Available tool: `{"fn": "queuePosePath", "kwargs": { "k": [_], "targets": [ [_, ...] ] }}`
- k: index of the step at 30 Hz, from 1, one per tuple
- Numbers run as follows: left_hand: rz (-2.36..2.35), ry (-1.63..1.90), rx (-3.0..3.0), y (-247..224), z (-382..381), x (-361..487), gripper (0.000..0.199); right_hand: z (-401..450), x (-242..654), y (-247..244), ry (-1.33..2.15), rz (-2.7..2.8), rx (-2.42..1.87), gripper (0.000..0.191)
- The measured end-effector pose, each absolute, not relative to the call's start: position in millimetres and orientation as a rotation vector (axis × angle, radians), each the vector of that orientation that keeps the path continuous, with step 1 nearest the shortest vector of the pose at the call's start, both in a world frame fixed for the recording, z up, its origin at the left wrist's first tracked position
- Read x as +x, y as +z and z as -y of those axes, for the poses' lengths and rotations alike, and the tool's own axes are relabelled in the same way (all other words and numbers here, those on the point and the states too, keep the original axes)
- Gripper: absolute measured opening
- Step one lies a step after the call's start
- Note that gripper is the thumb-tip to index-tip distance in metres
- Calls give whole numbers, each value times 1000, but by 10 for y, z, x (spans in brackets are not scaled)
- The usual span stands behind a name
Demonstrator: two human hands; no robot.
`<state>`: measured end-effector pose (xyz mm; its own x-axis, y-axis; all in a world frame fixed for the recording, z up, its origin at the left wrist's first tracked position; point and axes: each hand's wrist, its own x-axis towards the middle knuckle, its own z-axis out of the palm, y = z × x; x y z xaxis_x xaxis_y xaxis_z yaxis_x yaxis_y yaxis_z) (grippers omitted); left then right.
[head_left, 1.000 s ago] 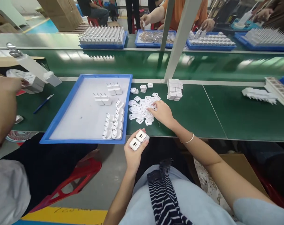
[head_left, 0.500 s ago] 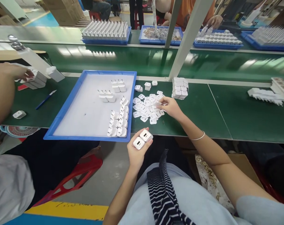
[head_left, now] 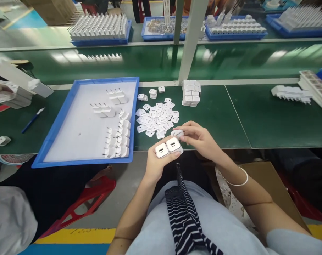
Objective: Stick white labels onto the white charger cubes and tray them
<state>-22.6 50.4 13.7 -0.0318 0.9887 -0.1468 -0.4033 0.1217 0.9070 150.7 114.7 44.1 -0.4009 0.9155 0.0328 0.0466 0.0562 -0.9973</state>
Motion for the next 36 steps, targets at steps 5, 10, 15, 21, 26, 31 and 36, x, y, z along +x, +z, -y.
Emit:
{"fn": "queuePosePath", "kwargs": {
  "k": [5, 10, 15, 21, 26, 31, 36],
  "targets": [
    [-1040, 1348, 936, 189, -481, -100, 45, -1045, 1618, 415, 1373, 1560, -1002, 22],
    [-1183, 1420, 1117, 232, -468, -40, 46, -1025, 1754, 369, 1235, 1408, -1109, 19],
    [-1297, 1426, 1314, 312, -451, -40, 46, -918, 1869, 567, 1269, 1337, -1082, 19],
    [-1336, 1428, 1498, 417, -421, -26, 48, -754, 1774, 755, 1524, 1426, -999, 11],
    [-1385, 1410, 1586, 446, -390, -21, 45, -730, 1686, 740, 1507, 1427, -1020, 10],
    [-1380, 1414, 1620, 440, -384, -27, 45, -719, 1675, 737, 1469, 1462, -1032, 8],
    [-1360, 1422, 1625, 444, -389, -27, 45, -720, 1670, 749, 1471, 1452, -1049, 15]
  ]
}}
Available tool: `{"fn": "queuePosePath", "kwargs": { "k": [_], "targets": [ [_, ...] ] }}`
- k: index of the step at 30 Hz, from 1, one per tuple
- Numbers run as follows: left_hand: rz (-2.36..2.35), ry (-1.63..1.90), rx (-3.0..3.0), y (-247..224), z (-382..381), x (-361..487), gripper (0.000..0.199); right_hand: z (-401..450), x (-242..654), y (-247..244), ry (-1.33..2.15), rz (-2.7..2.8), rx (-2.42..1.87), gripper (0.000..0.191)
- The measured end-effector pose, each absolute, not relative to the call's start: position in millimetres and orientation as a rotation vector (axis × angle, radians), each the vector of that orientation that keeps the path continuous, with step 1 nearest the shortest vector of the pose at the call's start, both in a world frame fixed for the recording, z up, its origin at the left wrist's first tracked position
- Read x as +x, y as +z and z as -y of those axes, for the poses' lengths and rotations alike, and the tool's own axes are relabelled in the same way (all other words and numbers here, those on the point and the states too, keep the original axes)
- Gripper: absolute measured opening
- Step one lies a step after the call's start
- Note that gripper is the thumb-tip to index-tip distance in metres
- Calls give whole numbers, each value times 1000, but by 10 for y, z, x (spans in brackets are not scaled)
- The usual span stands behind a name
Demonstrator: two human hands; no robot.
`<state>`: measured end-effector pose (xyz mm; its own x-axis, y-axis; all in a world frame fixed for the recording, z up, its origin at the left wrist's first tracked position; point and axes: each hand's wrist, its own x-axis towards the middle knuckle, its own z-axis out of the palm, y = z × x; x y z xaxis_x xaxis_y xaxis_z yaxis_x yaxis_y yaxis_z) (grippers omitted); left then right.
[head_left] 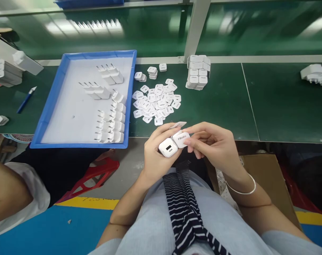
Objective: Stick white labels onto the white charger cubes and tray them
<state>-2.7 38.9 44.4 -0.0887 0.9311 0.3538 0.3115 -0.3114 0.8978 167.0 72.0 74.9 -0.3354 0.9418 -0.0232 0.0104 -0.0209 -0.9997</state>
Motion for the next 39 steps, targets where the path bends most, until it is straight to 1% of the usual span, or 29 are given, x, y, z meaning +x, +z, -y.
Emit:
{"fn": "queuePosePath", "kwargs": {
  "k": [2, 7, 19, 25, 30, 36, 39],
  "targets": [
    [-1349, 1429, 1629, 445, -390, -24, 45, -723, 1669, 751, 1478, 1448, -1055, 16],
    [-1349, 1424, 1653, 440, -392, -8, 43, -731, 1678, 749, 1447, 1460, -1088, 11],
    [-1335, 1404, 1752, 449, -430, 32, 40, -750, 1737, 707, 1409, 1488, -1135, 16],
    [-1332, 1401, 1753, 433, -437, 65, 39, -765, 1777, 693, 1383, 1515, -1138, 11],
    [-1339, 1408, 1734, 408, -445, 99, 37, -784, 1800, 661, 1439, 1483, -1152, 15],
    [-1326, 1419, 1759, 388, -455, 121, 36, -818, 1846, 622, 1509, 1465, -1120, 16],
    [-1334, 1411, 1787, 380, -465, 133, 36, -845, 1865, 608, 1542, 1446, -1138, 21]
  ]
}}
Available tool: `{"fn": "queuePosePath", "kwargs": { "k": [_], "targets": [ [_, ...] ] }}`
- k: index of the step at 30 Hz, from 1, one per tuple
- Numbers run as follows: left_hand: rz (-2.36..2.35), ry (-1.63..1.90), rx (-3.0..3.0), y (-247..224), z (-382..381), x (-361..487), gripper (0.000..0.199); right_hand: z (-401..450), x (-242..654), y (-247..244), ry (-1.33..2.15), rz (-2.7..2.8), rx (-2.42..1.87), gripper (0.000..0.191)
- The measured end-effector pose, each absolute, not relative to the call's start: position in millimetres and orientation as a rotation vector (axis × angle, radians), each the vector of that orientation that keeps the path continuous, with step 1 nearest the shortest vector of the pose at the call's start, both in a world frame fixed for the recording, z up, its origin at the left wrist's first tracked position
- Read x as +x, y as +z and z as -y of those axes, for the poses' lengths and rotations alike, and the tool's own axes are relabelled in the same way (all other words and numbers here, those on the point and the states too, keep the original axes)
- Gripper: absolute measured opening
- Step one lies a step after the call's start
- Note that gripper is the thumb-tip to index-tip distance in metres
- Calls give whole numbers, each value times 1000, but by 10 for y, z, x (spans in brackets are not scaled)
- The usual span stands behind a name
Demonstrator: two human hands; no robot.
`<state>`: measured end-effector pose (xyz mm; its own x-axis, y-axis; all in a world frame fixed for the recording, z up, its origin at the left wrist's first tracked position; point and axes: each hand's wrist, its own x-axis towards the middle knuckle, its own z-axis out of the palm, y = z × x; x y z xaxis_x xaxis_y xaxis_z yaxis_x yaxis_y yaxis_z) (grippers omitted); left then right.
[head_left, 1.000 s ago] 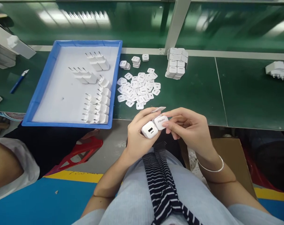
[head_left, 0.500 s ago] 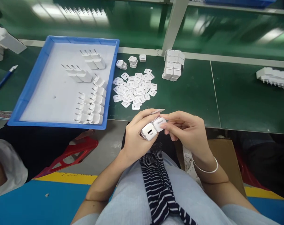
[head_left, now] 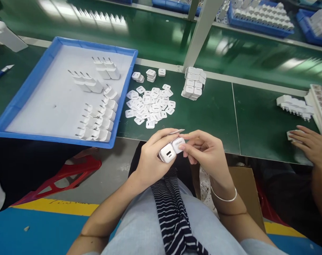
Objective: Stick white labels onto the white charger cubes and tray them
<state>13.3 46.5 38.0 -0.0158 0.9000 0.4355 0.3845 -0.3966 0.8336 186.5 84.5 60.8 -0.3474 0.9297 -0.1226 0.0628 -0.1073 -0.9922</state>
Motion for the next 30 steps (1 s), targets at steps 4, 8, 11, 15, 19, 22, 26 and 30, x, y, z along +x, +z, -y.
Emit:
{"fn": "queuePosePath", "kwargs": {
  "k": [4, 8, 11, 15, 19, 22, 26, 30],
  "targets": [
    [-1329, 1402, 1833, 378, -493, 159, 36, -879, 1900, 593, 1597, 1403, -1147, 27],
    [-1292, 1429, 1857, 379, -525, 197, 36, -905, 1958, 575, 1638, 1364, -1155, 32],
    [-1268, 1408, 1857, 380, -540, 230, 38, -922, 2009, 559, 1661, 1360, -1164, 32],
    [-1254, 1384, 1863, 378, -553, 275, 39, -930, 2065, 541, 1674, 1340, -1185, 36],
    [-1222, 1385, 1861, 360, -580, 308, 41, -932, 2106, 537, 1679, 1321, -1208, 40],
    [-1166, 1375, 1810, 352, -608, 313, 41, -926, 2134, 539, 1633, 1365, -1214, 40],
    [-1121, 1347, 1648, 371, -635, 295, 40, -885, 2138, 494, 1557, 1419, -1169, 36],
    [-1106, 1350, 1519, 401, -643, 281, 41, -822, 2106, 397, 1623, 1369, -1047, 28]
  ]
}}
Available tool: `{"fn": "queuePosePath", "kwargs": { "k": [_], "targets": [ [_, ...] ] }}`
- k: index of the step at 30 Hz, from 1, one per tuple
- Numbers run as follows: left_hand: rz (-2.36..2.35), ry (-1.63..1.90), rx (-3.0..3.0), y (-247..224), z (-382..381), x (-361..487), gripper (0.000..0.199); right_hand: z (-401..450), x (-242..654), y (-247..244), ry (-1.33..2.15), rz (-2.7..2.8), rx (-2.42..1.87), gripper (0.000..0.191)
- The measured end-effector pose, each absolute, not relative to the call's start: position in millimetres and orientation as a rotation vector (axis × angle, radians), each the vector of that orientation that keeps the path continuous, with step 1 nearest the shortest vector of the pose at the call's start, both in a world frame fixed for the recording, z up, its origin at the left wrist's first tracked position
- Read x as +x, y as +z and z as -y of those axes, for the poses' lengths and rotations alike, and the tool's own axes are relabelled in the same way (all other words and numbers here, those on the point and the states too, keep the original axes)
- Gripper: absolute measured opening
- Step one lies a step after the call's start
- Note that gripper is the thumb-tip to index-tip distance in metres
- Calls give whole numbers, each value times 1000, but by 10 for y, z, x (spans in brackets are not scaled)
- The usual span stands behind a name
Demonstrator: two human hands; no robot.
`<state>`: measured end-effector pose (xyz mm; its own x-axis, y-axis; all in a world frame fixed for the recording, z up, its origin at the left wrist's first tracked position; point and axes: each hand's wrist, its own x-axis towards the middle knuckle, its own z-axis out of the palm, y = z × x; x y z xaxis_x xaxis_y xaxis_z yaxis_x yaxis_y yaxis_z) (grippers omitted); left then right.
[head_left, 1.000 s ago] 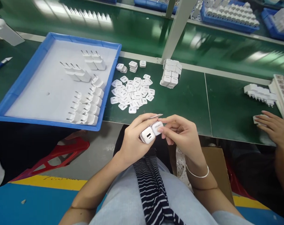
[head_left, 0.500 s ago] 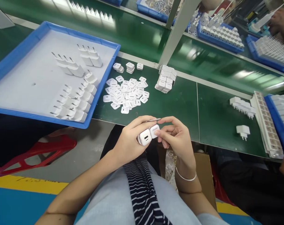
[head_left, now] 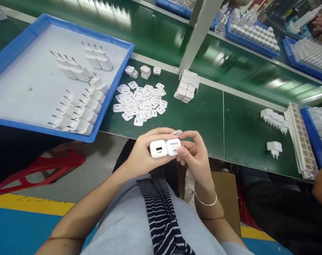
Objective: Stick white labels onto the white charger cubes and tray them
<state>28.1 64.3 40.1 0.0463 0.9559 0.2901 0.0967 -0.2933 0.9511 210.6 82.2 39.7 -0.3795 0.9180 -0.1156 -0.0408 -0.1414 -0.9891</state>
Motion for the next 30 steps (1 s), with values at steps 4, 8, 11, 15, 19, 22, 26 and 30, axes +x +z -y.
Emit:
{"fn": "queuePosePath", "kwargs": {
  "k": [4, 8, 11, 15, 19, 22, 26, 30],
  "targets": [
    [-1025, 1368, 1457, 394, -649, 278, 45, -825, 2067, 328, 1524, 1256, -992, 20],
    [-952, 1380, 1310, 341, -661, 259, 50, -921, 2023, 286, 1465, 1239, -1002, 20],
    [-913, 1326, 1163, 318, -665, 225, 49, -987, 1994, 257, 1359, 1336, -956, 17],
    [-888, 1267, 1084, 324, -644, 173, 48, -1027, 1970, 263, 1074, 1471, -1020, 6],
    [-998, 1366, 1220, 311, -626, 153, 46, -1047, 1959, 350, 811, 1507, -1115, 6],
    [-1105, 1549, 1364, 282, -627, 166, 43, -989, 1921, 462, 682, 1464, -1196, 12],
    [-1262, 1739, 1494, 253, -631, 186, 39, -782, 1769, 594, 839, 1440, -1197, 25],
    [-1369, 1792, 1542, 234, -618, 182, 42, -609, 1551, 618, 1170, 1393, -1095, 27]
  ]
}}
